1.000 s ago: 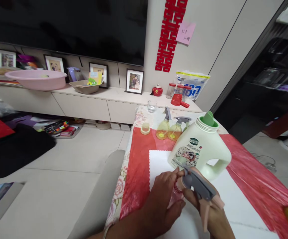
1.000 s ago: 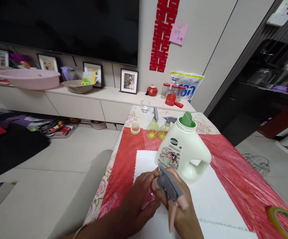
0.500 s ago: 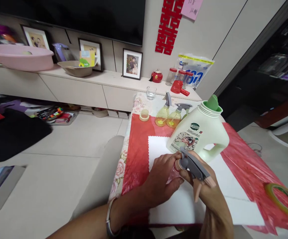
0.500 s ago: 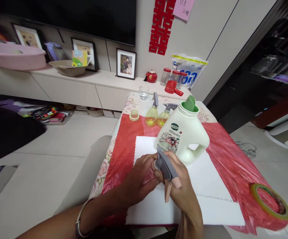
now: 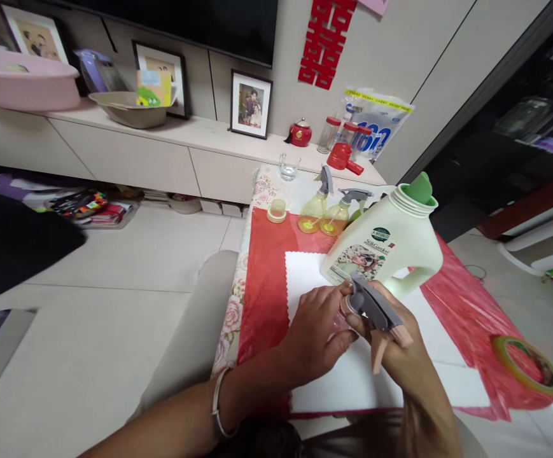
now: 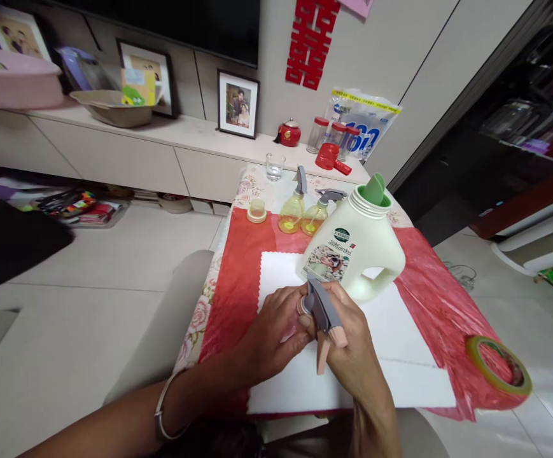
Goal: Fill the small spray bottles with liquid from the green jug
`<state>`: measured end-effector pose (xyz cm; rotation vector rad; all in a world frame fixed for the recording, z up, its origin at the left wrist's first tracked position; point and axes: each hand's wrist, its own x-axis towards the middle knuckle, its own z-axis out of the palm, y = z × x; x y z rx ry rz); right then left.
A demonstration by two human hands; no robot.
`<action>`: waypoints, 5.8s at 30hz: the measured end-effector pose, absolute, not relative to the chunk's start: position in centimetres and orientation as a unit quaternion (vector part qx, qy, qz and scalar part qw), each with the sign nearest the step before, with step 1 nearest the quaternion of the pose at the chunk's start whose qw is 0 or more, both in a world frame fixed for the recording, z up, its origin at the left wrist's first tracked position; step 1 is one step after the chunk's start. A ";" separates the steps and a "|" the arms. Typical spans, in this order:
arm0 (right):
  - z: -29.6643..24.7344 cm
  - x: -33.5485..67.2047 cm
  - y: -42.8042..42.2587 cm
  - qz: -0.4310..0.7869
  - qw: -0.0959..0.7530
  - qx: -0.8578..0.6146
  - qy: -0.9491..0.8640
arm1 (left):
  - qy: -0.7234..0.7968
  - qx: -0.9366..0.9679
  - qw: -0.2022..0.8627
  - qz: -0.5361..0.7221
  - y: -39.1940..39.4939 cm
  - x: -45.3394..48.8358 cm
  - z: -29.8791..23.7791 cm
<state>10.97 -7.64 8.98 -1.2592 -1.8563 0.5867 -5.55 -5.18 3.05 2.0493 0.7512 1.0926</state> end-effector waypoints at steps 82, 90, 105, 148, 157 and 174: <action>4.9 6.4 -9.4 0.179 0.588 -0.555 -0.561 | 0.288 0.745 0.279 0.533 -6.2 -5.3 1.5; 4.6 6.2 -9.2 0.204 0.604 -0.571 -0.517 | 0.298 0.722 0.303 0.546 -6.4 -5.3 1.8; 3.2 4.5 -8.9 0.216 0.669 -0.560 -0.438 | 0.305 0.727 0.313 0.530 -6.3 -5.3 1.7; 1.5 5.8 -8.5 0.257 0.677 -0.544 -0.423 | 0.306 0.736 0.292 0.528 -6.2 -5.3 1.0; 1.8 5.7 -8.3 0.244 0.661 -0.553 -0.444 | 0.300 0.737 0.273 0.541 -6.2 -5.2 0.8; 0.5 8.1 -9.0 0.299 0.621 -0.540 -0.483 | 0.310 0.734 0.247 0.552 -6.2 -4.9 0.6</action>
